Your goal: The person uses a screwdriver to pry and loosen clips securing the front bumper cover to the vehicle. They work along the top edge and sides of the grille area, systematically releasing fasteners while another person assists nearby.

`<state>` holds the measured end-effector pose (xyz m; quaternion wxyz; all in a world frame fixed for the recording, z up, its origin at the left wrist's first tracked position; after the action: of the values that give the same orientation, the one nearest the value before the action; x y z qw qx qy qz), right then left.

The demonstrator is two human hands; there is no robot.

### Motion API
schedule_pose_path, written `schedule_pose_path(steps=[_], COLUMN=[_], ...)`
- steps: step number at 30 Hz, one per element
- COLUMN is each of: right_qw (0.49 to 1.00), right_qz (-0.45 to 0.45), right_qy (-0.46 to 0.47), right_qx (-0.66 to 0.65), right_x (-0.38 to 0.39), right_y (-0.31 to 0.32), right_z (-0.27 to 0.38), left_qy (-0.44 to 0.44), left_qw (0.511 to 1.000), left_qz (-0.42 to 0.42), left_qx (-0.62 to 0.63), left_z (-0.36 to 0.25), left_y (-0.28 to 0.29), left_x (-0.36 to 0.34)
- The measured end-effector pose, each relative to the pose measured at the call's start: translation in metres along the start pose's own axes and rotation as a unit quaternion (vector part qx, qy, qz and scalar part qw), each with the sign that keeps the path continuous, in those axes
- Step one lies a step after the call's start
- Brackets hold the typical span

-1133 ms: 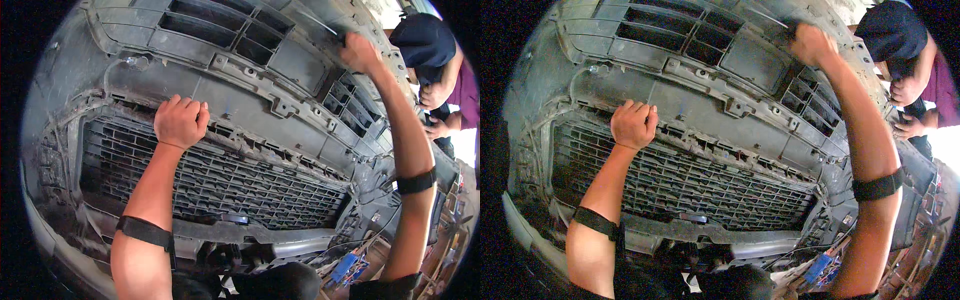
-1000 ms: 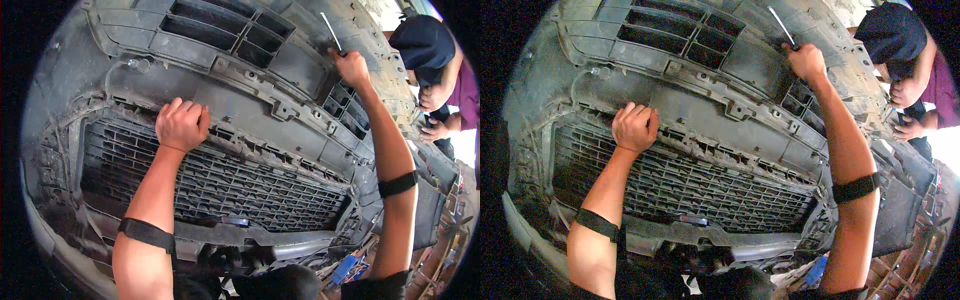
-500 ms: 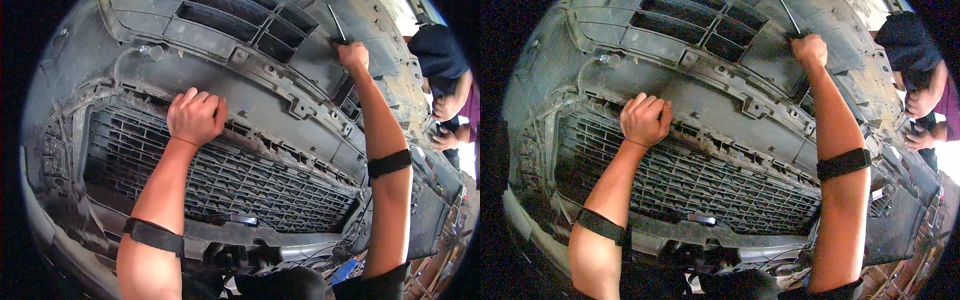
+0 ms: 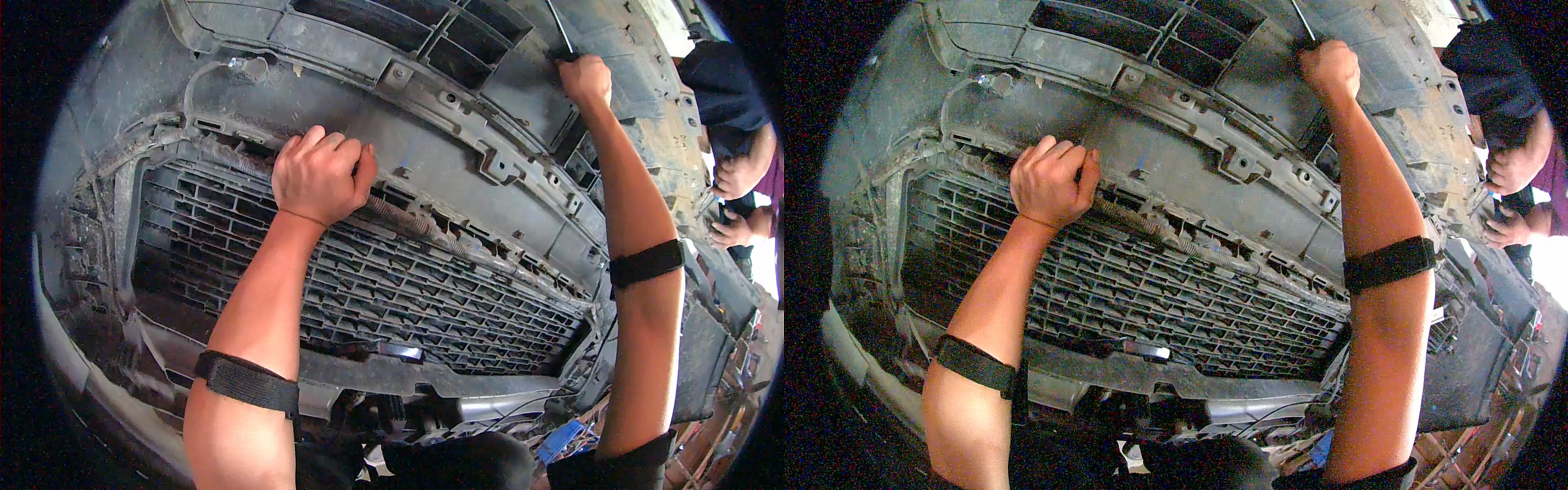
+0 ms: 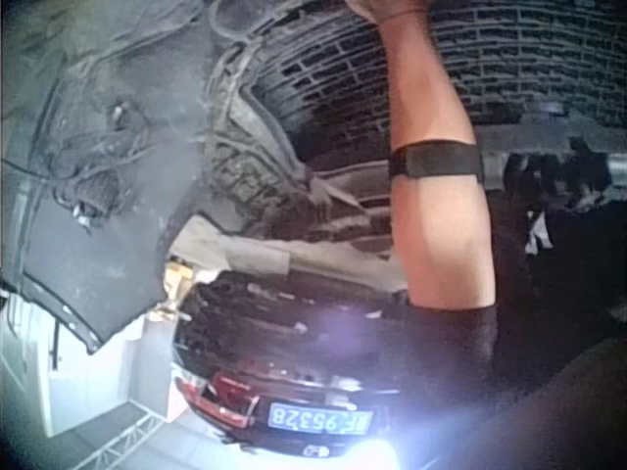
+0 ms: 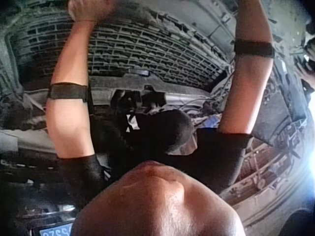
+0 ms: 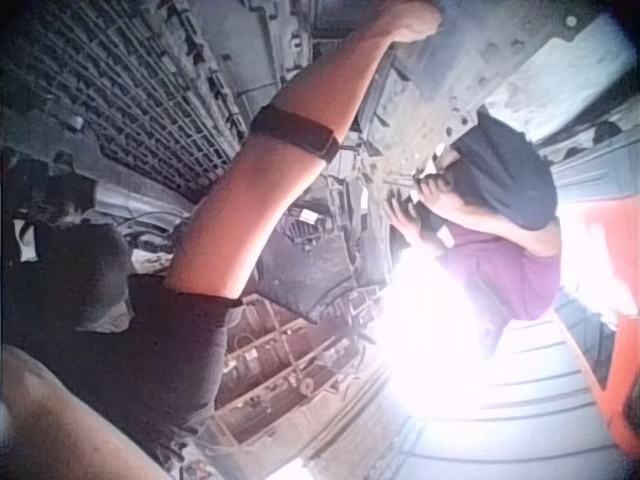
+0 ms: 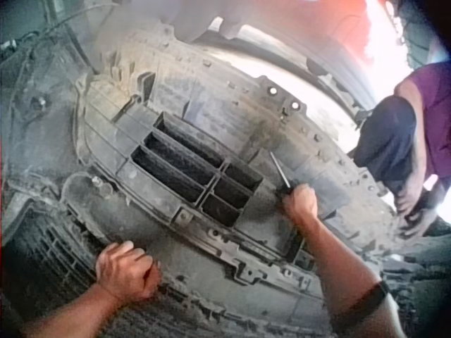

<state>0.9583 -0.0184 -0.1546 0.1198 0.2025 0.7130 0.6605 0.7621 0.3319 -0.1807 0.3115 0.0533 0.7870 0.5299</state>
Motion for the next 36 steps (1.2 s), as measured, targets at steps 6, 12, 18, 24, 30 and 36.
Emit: schedule_pose_path(steps=[6, 12, 18, 24, 30, 36], right_qw=[0.998, 0.998, 0.998, 0.997, 0.999, 0.999], right_qz=[-0.051, -0.028, -0.032, -0.032, -0.037, -0.03], right_qy=[0.021, 0.035, 0.03, 0.045, 0.012, 0.016], right_qx=[0.031, 0.046, 0.05, 0.057, 0.037, 0.024], right_x=[0.0, -0.002, -0.004, 0.005, 0.009, 0.013], right_y=[0.003, 0.0, 0.001, 0.008, 0.003, 0.003], right_z=[0.002, 0.001, 0.004, 0.007, 0.013, 0.015], left_qy=[0.0, -0.006, -0.003, -0.012, -0.001, -0.006], left_qw=[1.0, 1.0, 1.0, 1.0, 1.0, 1.0], left_qz=[0.001, -0.004, 0.003, -0.018, -0.008, -0.012], left_qx=[0.0, -0.005, -0.007, 0.018, 0.002, 0.013], left_z=[0.001, 0.001, 0.0, 0.002, 0.001, 0.001], left_y=[-0.001, -0.001, -0.001, -0.002, -0.003, -0.001], left_x=[0.0, 0.0, 0.0, 0.002, 0.001, 0.001])
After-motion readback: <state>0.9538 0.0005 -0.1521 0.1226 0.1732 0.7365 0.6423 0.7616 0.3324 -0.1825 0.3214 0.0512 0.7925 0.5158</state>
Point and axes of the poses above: each hand's wrist, its own x-axis away from the middle knuckle, its own y-axis out of the back of the hand, z = x × y, the point moved 1 cm from there along -x, towards the middle knuckle, and after that the axes turned 11 degrees about -y, right-handed, at the moved point
